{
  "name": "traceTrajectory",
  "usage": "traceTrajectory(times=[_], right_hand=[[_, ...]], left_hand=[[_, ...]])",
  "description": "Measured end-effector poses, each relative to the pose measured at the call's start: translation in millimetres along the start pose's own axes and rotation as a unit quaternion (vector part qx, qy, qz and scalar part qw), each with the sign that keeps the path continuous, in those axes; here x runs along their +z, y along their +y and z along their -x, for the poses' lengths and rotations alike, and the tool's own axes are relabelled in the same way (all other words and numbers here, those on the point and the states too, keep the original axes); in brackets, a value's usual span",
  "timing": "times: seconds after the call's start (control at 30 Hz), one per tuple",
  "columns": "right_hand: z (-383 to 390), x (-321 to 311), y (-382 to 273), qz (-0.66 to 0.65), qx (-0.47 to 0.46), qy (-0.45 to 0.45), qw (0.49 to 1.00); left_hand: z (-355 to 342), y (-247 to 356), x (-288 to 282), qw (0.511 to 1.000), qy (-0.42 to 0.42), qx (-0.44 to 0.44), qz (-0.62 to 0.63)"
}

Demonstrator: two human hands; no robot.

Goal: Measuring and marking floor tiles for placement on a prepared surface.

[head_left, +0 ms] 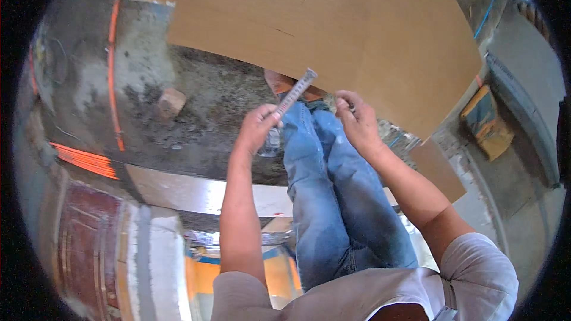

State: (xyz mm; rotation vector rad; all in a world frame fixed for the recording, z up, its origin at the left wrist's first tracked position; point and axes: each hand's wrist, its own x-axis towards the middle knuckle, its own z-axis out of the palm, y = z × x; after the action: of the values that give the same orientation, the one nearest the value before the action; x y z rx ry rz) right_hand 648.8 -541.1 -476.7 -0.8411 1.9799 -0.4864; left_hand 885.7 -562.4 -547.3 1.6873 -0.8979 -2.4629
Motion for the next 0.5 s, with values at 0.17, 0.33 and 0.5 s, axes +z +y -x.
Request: traceTrajectory(times=[0.17, 0.33, 0.5], right_hand=[[15, 26, -42, -0.173, 0.213, -0.14, 0.951], [3, 70, -60, -0.371, 0.298, -0.02, 0.879], [-47, 108, -81, -0.508, 0.358, 0.065, 0.781]], left_hand=[[37, 69, -2, 0.991, -0.023, -0.045, -0.125], [15, 136, -41, 0.957, -0.113, -0.046, -0.264], [-59, 188, -111, 0.884, -0.24, -0.108, -0.387]])
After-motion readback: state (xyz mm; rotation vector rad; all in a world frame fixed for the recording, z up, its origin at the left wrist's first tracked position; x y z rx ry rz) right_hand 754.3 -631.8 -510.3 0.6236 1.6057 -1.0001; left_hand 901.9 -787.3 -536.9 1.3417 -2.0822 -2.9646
